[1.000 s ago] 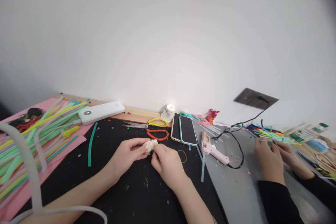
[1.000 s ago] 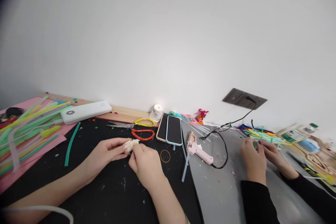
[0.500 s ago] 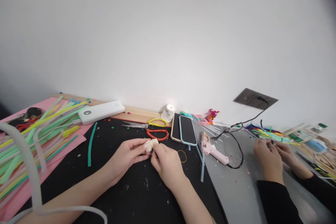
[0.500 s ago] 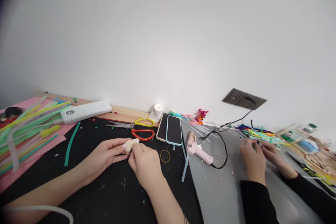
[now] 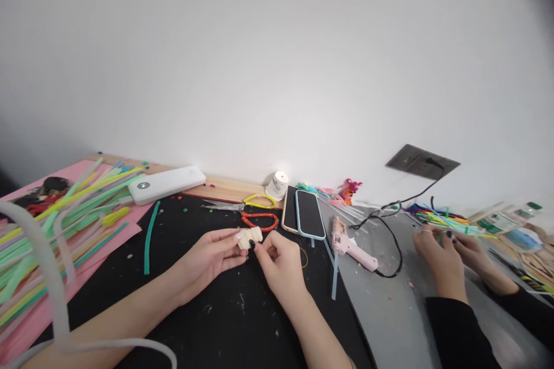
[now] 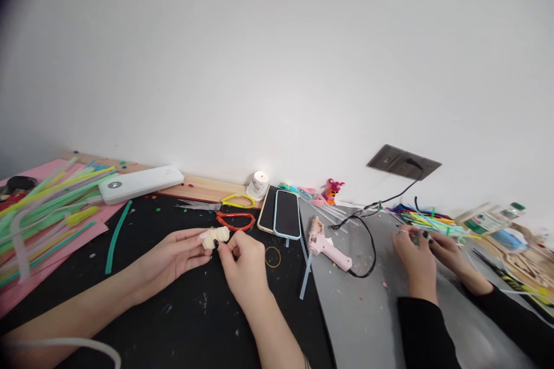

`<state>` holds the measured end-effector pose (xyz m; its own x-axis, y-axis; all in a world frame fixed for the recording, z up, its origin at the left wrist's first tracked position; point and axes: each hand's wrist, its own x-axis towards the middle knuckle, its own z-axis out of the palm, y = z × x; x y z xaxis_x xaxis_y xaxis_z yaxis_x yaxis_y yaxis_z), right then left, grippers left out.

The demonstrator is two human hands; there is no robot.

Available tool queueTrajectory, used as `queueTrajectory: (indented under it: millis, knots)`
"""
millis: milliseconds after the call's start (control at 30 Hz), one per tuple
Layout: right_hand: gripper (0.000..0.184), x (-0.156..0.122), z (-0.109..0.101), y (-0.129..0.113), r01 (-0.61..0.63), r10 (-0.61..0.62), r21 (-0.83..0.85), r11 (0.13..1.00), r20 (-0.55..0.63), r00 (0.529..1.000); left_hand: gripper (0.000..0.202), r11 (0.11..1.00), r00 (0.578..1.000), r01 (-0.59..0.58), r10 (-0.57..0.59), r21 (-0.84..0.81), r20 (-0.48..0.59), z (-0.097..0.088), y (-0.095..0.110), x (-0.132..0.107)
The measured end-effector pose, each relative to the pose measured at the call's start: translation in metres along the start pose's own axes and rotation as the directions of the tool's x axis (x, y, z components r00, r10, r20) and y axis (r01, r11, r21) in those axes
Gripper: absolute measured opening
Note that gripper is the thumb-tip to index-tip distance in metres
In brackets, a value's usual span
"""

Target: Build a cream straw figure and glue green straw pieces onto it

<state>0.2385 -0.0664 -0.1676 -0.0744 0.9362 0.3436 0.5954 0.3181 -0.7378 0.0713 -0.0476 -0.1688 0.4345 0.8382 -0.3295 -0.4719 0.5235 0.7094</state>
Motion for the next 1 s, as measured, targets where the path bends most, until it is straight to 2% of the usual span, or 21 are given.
queueTrajectory:
  millis: [67, 133, 300, 433, 700, 900, 1000]
  knots:
    - [0.024, 0.0017, 0.0001, 0.0028, -0.055, 0.057, 0.074, 0.996, -0.029, 0.998, 0.014, 0.999, 1.0, 0.028, -0.028, -0.017, 0.0, 0.0, 0.0003, 0.0003]
    - [0.016, 0.0033, 0.0001, 0.0051, -0.059, 0.065, 0.14, 0.988, -0.039, 0.997, 0.014, 0.998, 0.998, 0.06, -0.06, -0.034, 0.003, -0.001, 0.0001, 0.0012]
    - [0.032, 0.0036, -0.0005, 0.0062, 0.076, -0.08, 0.148, 0.986, 0.021, 0.997, 0.013, 0.991, 0.995, 0.095, -0.095, -0.09, -0.003, -0.0035, -0.0012, 0.0026]
    - [0.031, 0.0027, -0.001, 0.0048, 0.131, -0.142, 0.164, 0.978, 0.06, 0.988, 0.015, 0.985, 0.991, 0.131, -0.132, -0.115, -0.001, -0.0027, -0.0007, 0.0027]
    - [0.027, 0.0039, 0.0026, 0.0075, 0.034, -0.076, 0.367, 0.93, 0.101, 0.992, 0.012, 0.985, 0.99, 0.134, -0.13, -0.111, 0.046, -0.0047, -0.0004, 0.0027]
    - [0.027, 0.0039, 0.0014, 0.0036, -0.037, -0.026, 0.401, 0.915, 0.152, 0.988, 0.009, 0.991, 0.993, 0.108, -0.105, -0.078, 0.045, -0.0035, 0.001, 0.0018]
    - [0.029, 0.0033, 0.0008, 0.0016, -0.032, -0.03, 0.383, 0.923, 0.154, 0.988, 0.008, 0.993, 0.995, 0.091, -0.089, -0.07, 0.034, -0.002, -0.0002, 0.0015]
